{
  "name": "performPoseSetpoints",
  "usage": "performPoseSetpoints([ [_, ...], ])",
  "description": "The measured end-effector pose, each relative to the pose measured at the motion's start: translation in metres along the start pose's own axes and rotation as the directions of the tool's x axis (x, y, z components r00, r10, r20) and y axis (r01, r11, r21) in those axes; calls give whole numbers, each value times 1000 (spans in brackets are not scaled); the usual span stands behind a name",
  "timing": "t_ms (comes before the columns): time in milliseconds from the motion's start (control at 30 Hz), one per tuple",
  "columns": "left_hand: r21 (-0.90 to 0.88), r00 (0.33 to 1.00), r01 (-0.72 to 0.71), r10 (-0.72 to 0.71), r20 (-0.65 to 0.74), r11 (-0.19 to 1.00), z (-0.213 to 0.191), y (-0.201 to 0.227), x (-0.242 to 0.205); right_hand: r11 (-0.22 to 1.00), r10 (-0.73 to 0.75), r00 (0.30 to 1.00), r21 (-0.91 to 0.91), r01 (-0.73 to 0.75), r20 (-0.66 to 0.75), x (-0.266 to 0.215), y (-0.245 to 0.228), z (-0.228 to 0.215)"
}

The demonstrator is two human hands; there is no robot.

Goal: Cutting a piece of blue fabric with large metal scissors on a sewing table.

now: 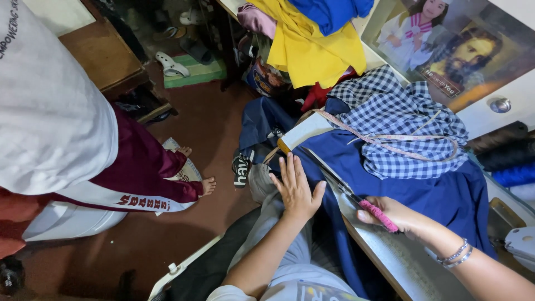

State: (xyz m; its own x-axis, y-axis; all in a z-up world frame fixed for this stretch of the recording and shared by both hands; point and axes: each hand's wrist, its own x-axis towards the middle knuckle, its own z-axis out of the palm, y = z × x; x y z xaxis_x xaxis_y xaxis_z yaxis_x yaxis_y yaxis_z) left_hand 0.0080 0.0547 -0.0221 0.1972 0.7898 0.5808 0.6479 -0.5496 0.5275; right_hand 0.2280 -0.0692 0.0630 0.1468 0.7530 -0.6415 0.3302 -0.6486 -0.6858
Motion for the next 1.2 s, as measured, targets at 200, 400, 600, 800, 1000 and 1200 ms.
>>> performPoseSetpoints([
  [200, -40, 999, 30, -29, 21, 999, 1, 0, 1, 1000, 5, 1000, -28, -5, -2, 7, 2, 1],
  [400, -81, 997, 62, -58, 50, 995, 2, -1, 2, 1000, 1, 1000, -29, -1, 8, 3, -7, 3],
  [600, -105, 988, 97, -84, 129, 990, -2, 0, 2, 999, -19, 999, 27, 18, 37, 8, 5, 4],
  [800, -110, 982, 122, -104, 160, 986, -6, 2, 4, 997, -11, 999, 80, 7, 50, 14, 18, 0],
  [1000, -112, 973, 149, -126, 195, 982, -10, 5, 5, 999, -6, 1000, 51, 4, 28, 3, 10, 3],
  [1200, -91, 971, 154, -133, 197, 984, -14, 7, 7, 999, -3, 1000, -49, 4, 5, -4, -11, 9],
])
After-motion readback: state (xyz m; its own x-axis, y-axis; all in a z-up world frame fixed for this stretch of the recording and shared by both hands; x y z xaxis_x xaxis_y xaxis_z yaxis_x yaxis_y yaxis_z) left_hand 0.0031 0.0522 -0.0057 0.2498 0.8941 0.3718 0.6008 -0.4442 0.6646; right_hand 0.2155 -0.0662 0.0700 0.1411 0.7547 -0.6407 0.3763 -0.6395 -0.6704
